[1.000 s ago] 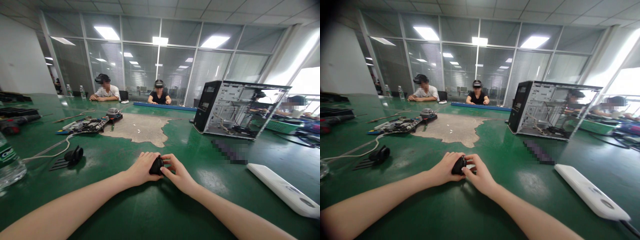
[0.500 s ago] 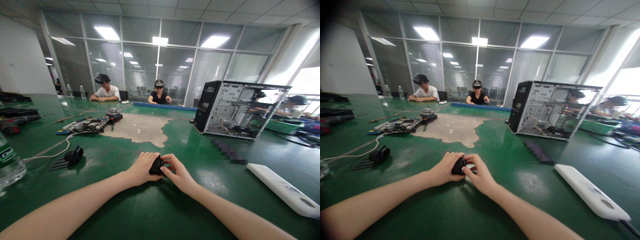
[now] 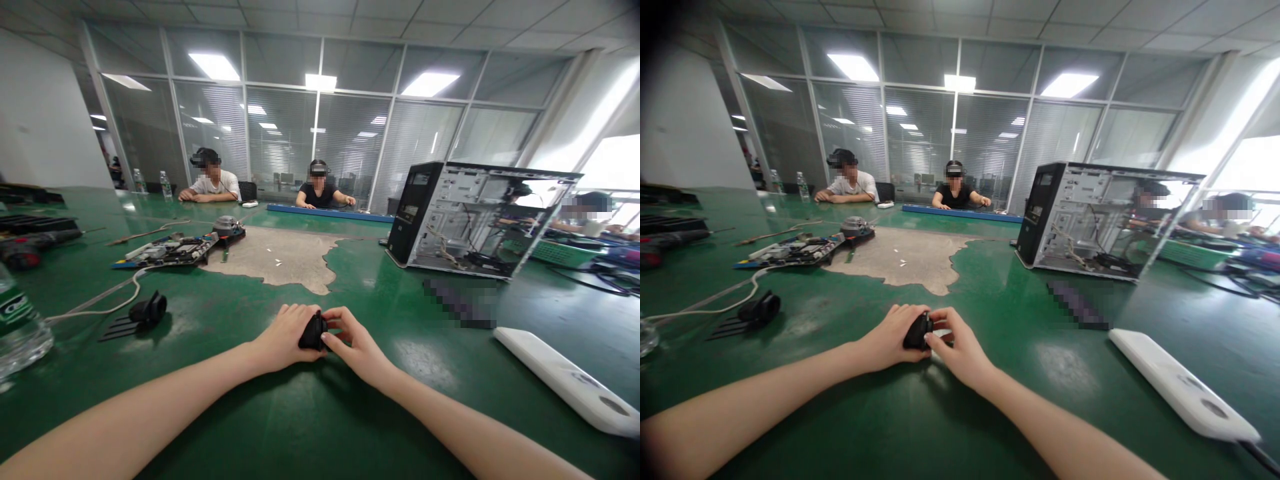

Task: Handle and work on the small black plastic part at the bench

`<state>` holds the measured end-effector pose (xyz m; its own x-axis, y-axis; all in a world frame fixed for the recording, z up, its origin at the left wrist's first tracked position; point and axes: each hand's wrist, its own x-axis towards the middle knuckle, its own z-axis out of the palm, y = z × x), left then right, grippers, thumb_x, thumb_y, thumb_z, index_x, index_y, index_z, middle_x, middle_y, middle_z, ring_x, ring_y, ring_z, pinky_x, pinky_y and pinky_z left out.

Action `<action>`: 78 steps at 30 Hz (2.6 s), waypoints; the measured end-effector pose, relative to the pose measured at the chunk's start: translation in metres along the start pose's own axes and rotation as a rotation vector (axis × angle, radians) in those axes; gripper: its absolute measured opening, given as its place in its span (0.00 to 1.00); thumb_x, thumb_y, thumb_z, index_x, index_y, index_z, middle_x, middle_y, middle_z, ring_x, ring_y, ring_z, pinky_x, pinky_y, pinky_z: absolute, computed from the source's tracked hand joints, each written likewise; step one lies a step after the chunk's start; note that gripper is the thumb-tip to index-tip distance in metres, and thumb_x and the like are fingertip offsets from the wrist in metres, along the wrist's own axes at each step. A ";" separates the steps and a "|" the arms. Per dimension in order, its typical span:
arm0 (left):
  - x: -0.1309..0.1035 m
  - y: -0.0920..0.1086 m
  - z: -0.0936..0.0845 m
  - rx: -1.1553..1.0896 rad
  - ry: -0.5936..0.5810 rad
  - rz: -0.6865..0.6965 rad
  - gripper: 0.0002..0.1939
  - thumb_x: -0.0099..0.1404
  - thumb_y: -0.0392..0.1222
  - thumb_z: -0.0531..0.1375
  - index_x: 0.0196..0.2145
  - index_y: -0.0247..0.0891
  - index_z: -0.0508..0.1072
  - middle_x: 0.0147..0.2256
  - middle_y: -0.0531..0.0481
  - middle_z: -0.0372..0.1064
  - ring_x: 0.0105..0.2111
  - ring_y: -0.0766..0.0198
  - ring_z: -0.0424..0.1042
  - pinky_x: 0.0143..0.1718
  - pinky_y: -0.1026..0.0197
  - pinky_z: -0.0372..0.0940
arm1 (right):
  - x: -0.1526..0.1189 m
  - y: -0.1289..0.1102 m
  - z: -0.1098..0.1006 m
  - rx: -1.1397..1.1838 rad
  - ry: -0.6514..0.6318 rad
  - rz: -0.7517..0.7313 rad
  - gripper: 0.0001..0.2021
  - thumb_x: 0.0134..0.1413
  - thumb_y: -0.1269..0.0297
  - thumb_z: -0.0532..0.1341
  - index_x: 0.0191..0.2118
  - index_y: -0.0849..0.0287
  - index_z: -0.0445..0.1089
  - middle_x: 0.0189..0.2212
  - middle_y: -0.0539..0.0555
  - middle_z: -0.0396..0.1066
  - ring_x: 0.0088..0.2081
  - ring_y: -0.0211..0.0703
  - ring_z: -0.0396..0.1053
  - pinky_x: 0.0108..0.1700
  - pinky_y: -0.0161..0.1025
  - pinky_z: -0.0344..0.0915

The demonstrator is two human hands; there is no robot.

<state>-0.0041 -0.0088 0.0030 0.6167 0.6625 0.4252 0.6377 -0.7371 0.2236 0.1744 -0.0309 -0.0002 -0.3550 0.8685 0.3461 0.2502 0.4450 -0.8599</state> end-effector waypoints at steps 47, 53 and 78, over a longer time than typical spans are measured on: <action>0.000 0.000 -0.001 -0.009 -0.004 0.008 0.30 0.52 0.51 0.61 0.48 0.39 0.55 0.42 0.47 0.64 0.40 0.55 0.62 0.40 0.55 0.54 | -0.001 -0.001 0.001 -0.016 0.003 -0.007 0.13 0.51 0.67 0.57 0.44 0.57 0.59 0.41 0.55 0.63 0.42 0.42 0.66 0.40 0.40 0.67; 0.000 0.001 -0.001 -0.001 -0.006 -0.002 0.30 0.51 0.50 0.61 0.49 0.39 0.55 0.42 0.46 0.63 0.40 0.54 0.62 0.41 0.54 0.53 | -0.002 -0.001 0.000 -0.002 -0.057 0.013 0.14 0.51 0.66 0.57 0.45 0.57 0.59 0.37 0.53 0.66 0.38 0.40 0.67 0.39 0.40 0.67; 0.001 0.001 -0.001 -0.004 -0.009 -0.001 0.30 0.52 0.51 0.61 0.48 0.39 0.55 0.42 0.47 0.63 0.40 0.54 0.61 0.40 0.55 0.53 | 0.000 0.001 0.001 0.038 -0.035 0.038 0.13 0.52 0.66 0.56 0.45 0.57 0.57 0.40 0.54 0.64 0.40 0.40 0.67 0.39 0.39 0.67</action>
<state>-0.0039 -0.0090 0.0044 0.6200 0.6643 0.4175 0.6365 -0.7370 0.2274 0.1736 -0.0310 -0.0020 -0.3775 0.8760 0.3002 0.2296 0.4026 -0.8861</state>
